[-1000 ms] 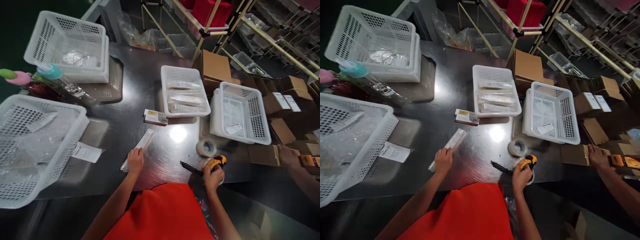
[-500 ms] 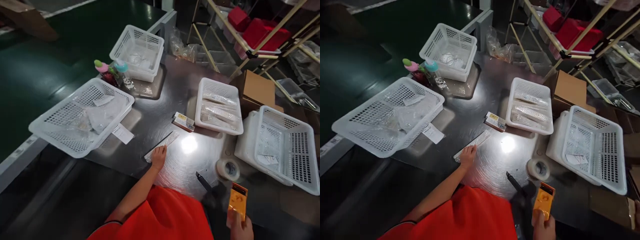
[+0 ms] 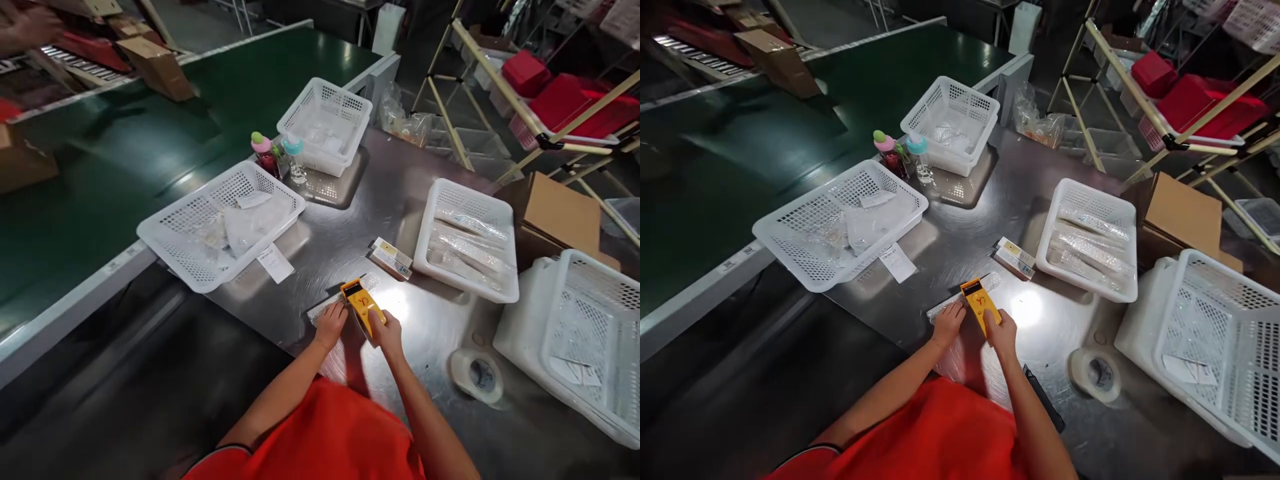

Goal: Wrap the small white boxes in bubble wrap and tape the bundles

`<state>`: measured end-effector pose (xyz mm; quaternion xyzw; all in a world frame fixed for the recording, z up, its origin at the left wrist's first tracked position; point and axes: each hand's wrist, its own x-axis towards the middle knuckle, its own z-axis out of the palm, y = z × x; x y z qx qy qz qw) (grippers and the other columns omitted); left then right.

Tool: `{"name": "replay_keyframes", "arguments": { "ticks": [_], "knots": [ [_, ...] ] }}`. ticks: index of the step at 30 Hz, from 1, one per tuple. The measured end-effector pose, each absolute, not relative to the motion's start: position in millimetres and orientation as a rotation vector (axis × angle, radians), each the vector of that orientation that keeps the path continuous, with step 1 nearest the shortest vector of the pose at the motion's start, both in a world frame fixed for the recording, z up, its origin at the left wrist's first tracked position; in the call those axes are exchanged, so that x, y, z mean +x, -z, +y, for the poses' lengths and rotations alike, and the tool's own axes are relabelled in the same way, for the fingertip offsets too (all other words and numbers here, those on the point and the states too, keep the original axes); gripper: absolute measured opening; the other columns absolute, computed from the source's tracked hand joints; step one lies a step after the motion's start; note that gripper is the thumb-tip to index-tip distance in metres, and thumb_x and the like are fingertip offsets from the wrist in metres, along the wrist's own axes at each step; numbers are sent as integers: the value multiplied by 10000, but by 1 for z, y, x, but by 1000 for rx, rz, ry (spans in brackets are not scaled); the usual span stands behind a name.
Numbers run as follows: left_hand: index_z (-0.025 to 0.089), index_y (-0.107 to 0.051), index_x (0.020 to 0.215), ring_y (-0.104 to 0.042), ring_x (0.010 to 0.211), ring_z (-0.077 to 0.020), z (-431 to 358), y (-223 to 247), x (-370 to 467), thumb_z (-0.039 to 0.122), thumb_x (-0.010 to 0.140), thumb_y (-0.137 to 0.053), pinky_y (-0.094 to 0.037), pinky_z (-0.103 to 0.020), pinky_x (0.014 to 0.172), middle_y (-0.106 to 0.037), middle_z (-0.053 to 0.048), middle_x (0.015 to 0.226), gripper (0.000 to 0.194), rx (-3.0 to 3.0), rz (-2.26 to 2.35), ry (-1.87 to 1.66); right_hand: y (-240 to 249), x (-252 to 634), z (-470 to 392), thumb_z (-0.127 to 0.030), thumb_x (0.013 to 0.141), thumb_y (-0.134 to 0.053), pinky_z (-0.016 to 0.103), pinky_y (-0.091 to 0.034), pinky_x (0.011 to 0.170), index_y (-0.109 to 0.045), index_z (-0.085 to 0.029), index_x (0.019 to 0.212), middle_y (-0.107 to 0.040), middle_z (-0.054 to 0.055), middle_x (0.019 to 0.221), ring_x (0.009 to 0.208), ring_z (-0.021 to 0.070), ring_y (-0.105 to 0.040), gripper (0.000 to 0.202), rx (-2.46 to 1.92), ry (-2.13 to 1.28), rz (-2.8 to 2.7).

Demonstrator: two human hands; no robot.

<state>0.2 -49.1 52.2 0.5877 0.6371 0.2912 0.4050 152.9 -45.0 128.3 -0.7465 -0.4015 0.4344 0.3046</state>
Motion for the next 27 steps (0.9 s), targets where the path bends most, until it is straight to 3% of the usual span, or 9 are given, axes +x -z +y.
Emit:
{"name": "replay_keyframes", "arguments": {
  "ticks": [3,6,8,11,19,23,27],
  "knots": [
    [232,-635,845,-546,1229,-261,-45,-60,2,86,848,-529,-359,-423,1126,-659,-103,1224,180,1480,1645,-711,-124,160,-51,-647,676,-534,269,-347,460,-484,-225,597,-511,-9,521,496,146,-459,432,-2006,-1173,-1083],
    [203,-592,1124,-423,1364,-283,-32,-67,2,15,801,-524,-246,-463,1184,-552,-142,1381,380,1467,1752,-621,-123,158,-53,-650,679,-520,257,-341,460,-480,-227,596,-525,-12,529,503,140,-465,433,-2028,-1149,-1128],
    [179,-494,1308,-475,1317,-304,-22,-70,1,-11,765,-536,-292,-469,1153,-602,-177,1288,577,1427,1817,-499,-124,155,-51,-637,692,-513,250,-330,445,-460,-230,592,-519,-18,519,481,130,-451,423,-2028,-1150,-1131],
    [184,-406,1430,-584,1172,-325,-11,-72,-2,10,742,-579,-380,-442,1079,-673,-166,1080,731,1368,1819,-343,-126,155,-53,-623,701,-522,245,-310,401,-454,-232,599,-501,-29,486,427,121,-425,410,-2027,-1197,-1099],
    [325,-440,1445,-639,1041,-345,-6,-77,-4,84,755,-662,-419,-493,1015,-661,-111,974,764,1575,1724,-191,-122,187,-118,-690,688,-521,253,-368,408,-489,-221,632,-504,-24,505,452,138,-476,473,-2044,-1313,-1029],
    [361,-483,1411,-613,1101,-356,-1,-76,-6,113,770,-674,-421,-495,1006,-630,-132,1131,713,1607,1674,-127,-111,181,-127,-680,712,-515,252,-361,430,-495,-225,641,-512,-23,497,461,143,-483,461,-2054,-1307,-1021],
    [321,-601,1276,-525,1236,-362,14,-72,-9,29,631,-710,-403,-451,1029,-613,-115,1233,717,1486,1627,-128,-103,167,-116,-655,727,-503,250,-341,428,-490,-236,652,-505,-23,464,468,158,-503,426,-2058,-1272,-1006]
  ]
}}
